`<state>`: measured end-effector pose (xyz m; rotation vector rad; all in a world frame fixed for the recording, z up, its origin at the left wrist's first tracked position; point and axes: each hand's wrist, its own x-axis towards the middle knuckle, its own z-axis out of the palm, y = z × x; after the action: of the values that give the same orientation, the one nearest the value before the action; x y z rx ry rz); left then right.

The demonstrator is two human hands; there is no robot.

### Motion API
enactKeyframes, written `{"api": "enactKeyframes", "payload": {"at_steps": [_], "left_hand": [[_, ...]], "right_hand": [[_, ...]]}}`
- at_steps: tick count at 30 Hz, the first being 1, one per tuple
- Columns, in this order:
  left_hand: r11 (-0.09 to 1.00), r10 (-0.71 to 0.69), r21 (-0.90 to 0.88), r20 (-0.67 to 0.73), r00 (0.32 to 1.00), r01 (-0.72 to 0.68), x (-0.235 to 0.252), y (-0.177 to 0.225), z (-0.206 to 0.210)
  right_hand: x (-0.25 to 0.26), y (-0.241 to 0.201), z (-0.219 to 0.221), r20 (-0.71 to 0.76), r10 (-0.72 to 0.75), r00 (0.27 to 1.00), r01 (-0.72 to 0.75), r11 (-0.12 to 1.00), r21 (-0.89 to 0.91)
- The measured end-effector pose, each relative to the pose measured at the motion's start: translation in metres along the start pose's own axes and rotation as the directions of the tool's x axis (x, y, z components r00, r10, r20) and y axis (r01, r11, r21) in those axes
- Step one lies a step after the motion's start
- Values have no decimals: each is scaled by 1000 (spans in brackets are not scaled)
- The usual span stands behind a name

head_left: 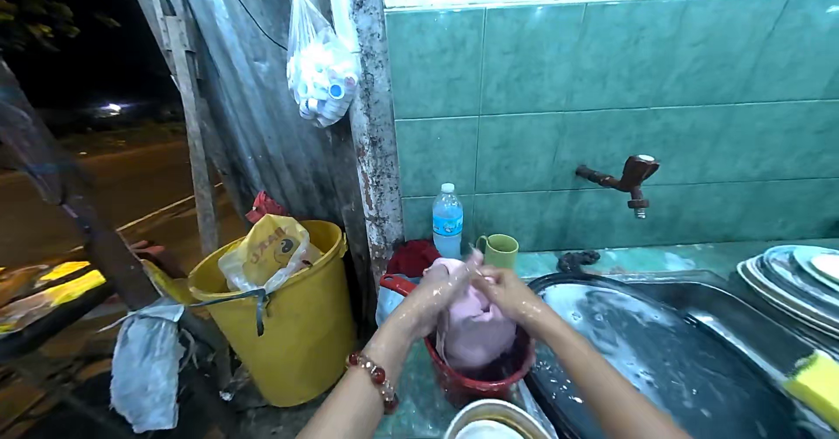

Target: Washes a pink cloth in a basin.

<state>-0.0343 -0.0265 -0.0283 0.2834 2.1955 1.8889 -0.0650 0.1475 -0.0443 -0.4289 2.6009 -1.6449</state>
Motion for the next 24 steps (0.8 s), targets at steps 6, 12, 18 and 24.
{"api": "enactKeyframes", "payload": {"at_steps": [6, 12, 18, 24], "left_hand": [[977, 30, -202, -190, 981, -69, 12, -27, 23], [810, -224, -587, -319, 921, -7, -20, -17, 56], [759, -226, -647, -365, 903, -72, 4, -16, 53], [996, -48, -90, -245, 968, 27, 10, 0, 11]], "right_hand": [[8, -16, 6, -412, 277, 868, 110, 703, 703], [-19, -35, 75, -610, -227, 759, 167, 974, -155], [-18, -29, 71, -574, -136, 808, 135, 990, -44], [1, -6, -2, 97, -49, 994, 57, 995, -82]]}}
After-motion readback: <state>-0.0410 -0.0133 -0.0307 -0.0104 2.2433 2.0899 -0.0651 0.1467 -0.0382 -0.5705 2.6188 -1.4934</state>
